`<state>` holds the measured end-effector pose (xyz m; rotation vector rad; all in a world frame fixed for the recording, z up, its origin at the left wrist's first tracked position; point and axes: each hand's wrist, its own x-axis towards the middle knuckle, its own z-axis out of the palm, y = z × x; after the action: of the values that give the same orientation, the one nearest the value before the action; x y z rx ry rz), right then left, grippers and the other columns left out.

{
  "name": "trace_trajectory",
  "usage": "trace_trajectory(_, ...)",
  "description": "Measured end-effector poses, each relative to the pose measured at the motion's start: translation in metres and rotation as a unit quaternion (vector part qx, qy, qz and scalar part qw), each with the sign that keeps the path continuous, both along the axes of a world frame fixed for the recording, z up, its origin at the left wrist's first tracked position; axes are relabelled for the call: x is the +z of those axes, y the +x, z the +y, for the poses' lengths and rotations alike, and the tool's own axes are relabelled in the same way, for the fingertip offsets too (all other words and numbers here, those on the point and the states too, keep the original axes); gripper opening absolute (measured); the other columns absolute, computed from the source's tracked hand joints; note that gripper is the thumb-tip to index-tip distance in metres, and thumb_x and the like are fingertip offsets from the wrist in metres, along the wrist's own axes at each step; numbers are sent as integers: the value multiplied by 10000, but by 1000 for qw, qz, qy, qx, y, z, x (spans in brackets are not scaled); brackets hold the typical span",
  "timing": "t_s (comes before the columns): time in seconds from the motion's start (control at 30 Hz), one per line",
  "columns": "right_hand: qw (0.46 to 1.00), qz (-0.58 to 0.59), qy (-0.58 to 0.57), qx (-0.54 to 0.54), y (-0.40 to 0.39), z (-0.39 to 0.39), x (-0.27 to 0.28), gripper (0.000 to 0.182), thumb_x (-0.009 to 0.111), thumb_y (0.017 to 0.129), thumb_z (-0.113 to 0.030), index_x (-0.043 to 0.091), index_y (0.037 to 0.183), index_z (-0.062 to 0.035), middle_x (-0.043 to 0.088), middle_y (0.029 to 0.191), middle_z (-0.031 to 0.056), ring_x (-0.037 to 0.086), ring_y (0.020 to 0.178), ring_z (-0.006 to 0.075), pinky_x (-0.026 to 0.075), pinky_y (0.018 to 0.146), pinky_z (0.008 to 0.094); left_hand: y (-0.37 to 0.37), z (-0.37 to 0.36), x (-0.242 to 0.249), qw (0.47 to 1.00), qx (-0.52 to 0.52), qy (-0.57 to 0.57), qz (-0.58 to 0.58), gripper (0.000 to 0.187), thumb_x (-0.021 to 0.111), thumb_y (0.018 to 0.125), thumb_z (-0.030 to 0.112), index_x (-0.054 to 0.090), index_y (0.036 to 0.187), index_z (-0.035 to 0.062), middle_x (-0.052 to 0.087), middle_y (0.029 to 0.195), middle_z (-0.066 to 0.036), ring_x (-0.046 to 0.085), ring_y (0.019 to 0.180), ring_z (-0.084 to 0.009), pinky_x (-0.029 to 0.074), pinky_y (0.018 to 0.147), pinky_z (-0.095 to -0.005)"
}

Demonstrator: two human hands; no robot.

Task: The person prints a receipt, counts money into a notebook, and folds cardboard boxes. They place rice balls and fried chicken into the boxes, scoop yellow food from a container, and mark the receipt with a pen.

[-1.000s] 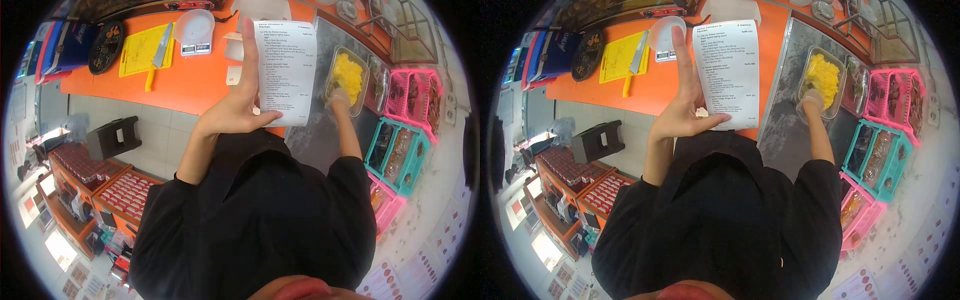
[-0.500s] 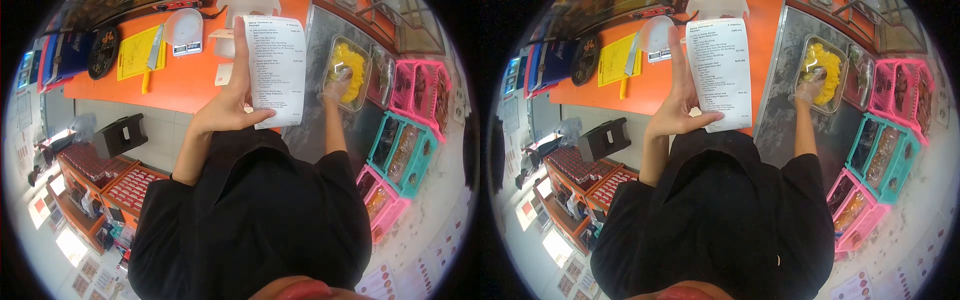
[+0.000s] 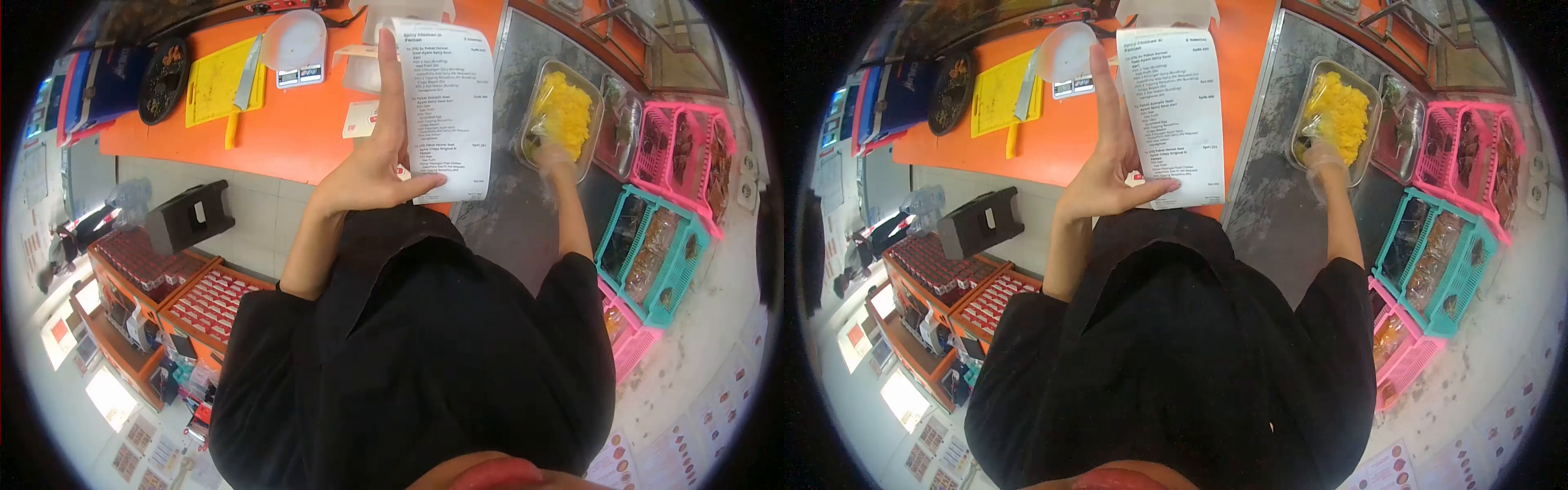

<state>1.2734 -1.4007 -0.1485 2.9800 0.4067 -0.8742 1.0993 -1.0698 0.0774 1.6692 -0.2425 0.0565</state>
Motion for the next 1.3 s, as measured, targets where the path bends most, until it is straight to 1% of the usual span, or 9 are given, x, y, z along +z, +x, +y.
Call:
trace_trajectory(0.27, 995, -36, -45, 78, 4, -10, -21, 490, 528, 871, -446, 599, 1199, -89, 640, 1131, 200, 598, 1059, 383, 464, 915, 433, -8, 1, -9, 998, -16, -53, 30, 1310, 652, 716, -137, -387, 1373, 315, 34, 1569, -175, 297, 1384, -340, 581, 822, -367)
trace_trajectory(0.37, 996, 30, 66, 54, 8, -19, -9, 458, 542, 876, -408, 604, 1166, -60, 641, 1119, 209, 595, 1058, 388, 463, 903, 436, -12, 3, -14, 996, -2, -82, 30, 1312, 653, 712, -142, -374, 1382, 325, 63, 1567, -172, 347, 1360, -343, 591, 786, -346)
trace_trajectory(0.57, 967, -201, 51, -149, -13, -22, -55, 344, 552, 897, -301, 626, 1112, -42, 649, 1105, 198, 616, 1050, 346, 461, 891, 408, -19, 2, -6, 989, 27, -137, 42, 1325, 662, 702, -153, -362, 1390, 333, 85, 1563, -172, 419, 1315, -345, 599, 763, -339)
trace_trajectory(0.63, 882, -248, 183, -357, -19, -22, -75, 307, 474, 901, -170, 621, 1118, -10, 657, 993, 261, 647, 950, 396, 502, 818, 473, -22, 3, -11, 989, 33, -138, 44, 1329, 663, 701, -156, -361, 1389, 339, 86, 1564, -173, 427, 1309, -345, 600, 762, -337)
trace_trajectory(0.73, 944, -150, 10, -295, -15, -10, -79, 301, 489, 892, -188, 654, 1058, 2, 663, 1026, 243, 654, 946, 378, 506, 815, 462, -26, 8, -22, 985, 25, -164, 39, 1260, 661, 707, -160, -248, 1464, 272, 93, 1564, -177, 425, 1310, -330, 595, 779, -330)
trace_trajectory(0.77, 943, -150, 9, -296, -15, 0, -66, 301, 489, 892, -188, 654, 1058, 2, 663, 1026, 243, 654, 946, 378, 506, 815, 462, -26, 9, -24, 986, 22, -159, 54, 1170, 652, 713, -151, -123, 1500, 234, 113, 1566, -146, 406, 1328, -314, 578, 784, -309)
trace_trajectory(0.83, 990, -77, -76, -95, -18, 17, -40, 389, 670, 786, -302, 668, 1047, -13, 669, 1055, 197, 632, 1043, 335, 512, 837, 410, -29, 6, -29, 985, 15, -156, 70, 1092, 644, 719, -142, 2, 1535, 196, 134, 1568, -115, 387, 1345, -299, 561, 789, -288)
trace_trajectory(0.9, 992, -67, -54, -89, -16, 16, -50, 384, 628, 822, -314, 668, 1036, 3, 663, 1077, 207, 636, 1024, 350, 504, 850, 424, -30, 5, -36, 984, 23, -161, 67, 960, 650, 722, -146, 202, 1518, 149, 214, 1528, -67, 412, 1323, -279, 548, 832, -276)
trace_trajectory(1.3, 993, -58, 16, -106, 1, -9, -51, 516, 669, 793, -415, 656, 1056, 29, 650, 1098, 234, 626, 1038, 364, 490, 877, 427, -38, 6, -44, 981, 40, -177, 68, 1044, 663, 680, -146, 143, 1529, 167, 167, 1535, -109, 360, 1328, -281, 554, 866, -353)
